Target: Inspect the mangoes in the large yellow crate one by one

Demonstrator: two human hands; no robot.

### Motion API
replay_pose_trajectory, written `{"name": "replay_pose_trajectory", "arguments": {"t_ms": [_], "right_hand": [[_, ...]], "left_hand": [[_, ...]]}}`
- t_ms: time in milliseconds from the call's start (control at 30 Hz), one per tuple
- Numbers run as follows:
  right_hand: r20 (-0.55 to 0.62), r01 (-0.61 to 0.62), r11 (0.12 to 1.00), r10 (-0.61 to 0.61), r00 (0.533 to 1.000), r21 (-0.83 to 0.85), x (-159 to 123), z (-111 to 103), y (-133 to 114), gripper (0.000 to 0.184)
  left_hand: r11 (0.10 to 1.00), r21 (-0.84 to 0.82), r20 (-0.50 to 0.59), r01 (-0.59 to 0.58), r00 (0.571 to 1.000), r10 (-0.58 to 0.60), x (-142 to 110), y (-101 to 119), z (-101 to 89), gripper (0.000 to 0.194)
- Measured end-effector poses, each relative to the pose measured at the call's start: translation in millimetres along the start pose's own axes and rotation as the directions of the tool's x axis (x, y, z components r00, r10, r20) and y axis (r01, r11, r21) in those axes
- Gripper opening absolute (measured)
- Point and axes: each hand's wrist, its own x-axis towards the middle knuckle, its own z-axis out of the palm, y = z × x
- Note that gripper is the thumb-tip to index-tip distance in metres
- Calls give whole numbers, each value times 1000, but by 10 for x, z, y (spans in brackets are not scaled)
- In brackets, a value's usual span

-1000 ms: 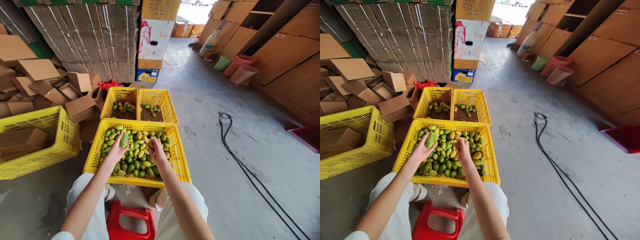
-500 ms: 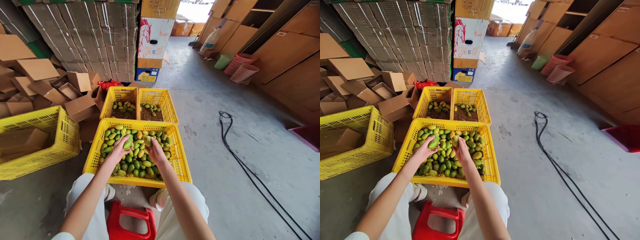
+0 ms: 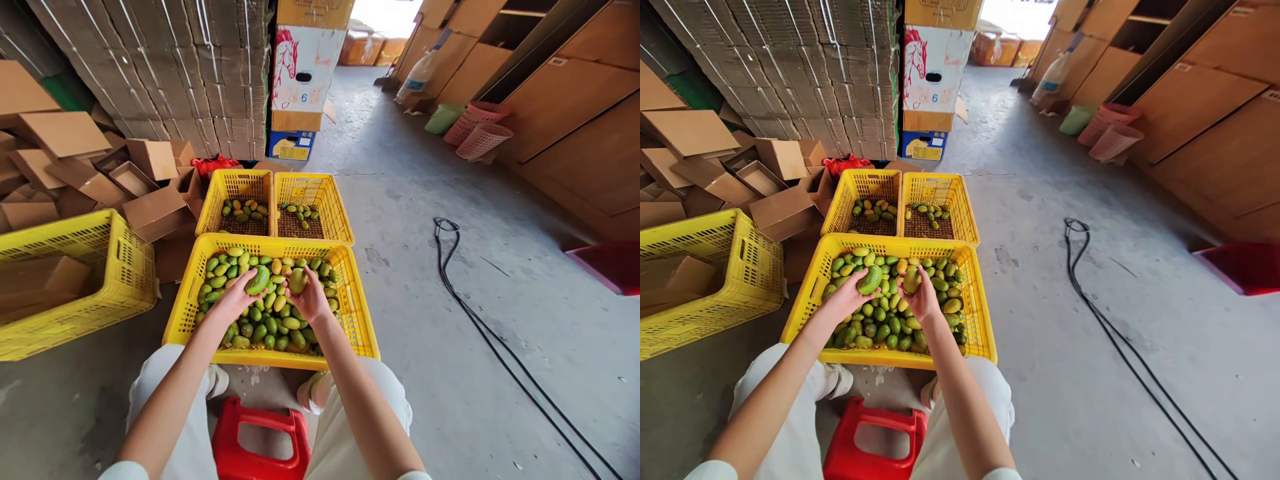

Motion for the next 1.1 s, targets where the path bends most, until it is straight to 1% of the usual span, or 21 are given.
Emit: {"name": "replay_pose_trajectory", "arguments": {"t_ms": [133, 200, 267, 333, 433, 533, 633, 667, 733, 800, 900, 1000, 1100], "right_hand": [[16, -19, 1000, 18, 1000, 19, -30, 46, -27, 36], [35, -10, 1000, 9, 999, 19, -39, 60, -27, 43], [52, -1, 1000, 0, 999, 7, -47, 63, -23, 47], [63, 6, 1000, -6, 998, 1, -52, 57, -19, 47], [45, 23, 1000, -24, 999, 16, -51, 47, -16, 42], [-14, 48, 998, -47, 999, 40, -38, 48, -11, 32], [-42, 82, 995, -80, 996, 60, -26, 59, 2, 20], [-50, 100, 993, -97, 994, 64, -24, 63, 9, 19], [-64, 133, 989, -128, 990, 69, -30, 70, 20, 24], [-49, 129, 989, -126, 991, 72, -47, 76, 24, 29], [29, 72, 993, -75, 997, 90, -93, 93, 10, 31], [84, 33, 993, -43, 996, 113, -147, 124, -16, 26], [86, 40, 996, -48, 995, 83, -178, 149, -27, 18]], "left_hand": [[999, -45, -50, 9, 999, -11, 7, 35, 64, 3], [998, -58, -55, 14, 998, -17, 1, 36, 76, 7], [997, -77, -46, -15, 999, 12, -4, 28, 67, 4], [995, -87, -36, -53, 998, 50, -8, 19, 45, 12], [993, -91, -9, -73, 997, 72, -18, 18, 13, 23], [989, -125, 10, -85, 996, 87, -32, 32, 9, 27], [978, -174, 2, -115, 993, 117, -43, 53, 27, 27], [974, -186, -7, -125, 992, 126, -46, 60, 33, 26], [974, -189, -20, -124, 992, 122, -52, 72, 36, 24], [981, -168, -13, -98, 995, 97, -58, 78, 28, 27], [987, -142, 13, -68, 997, 71, -62, 75, 3, 31], [991, -120, -14, -63, 998, 61, -52, 59, -12, 29], [992, -99, -47, -75, 996, 71, -38, 42, -9, 30]]}}
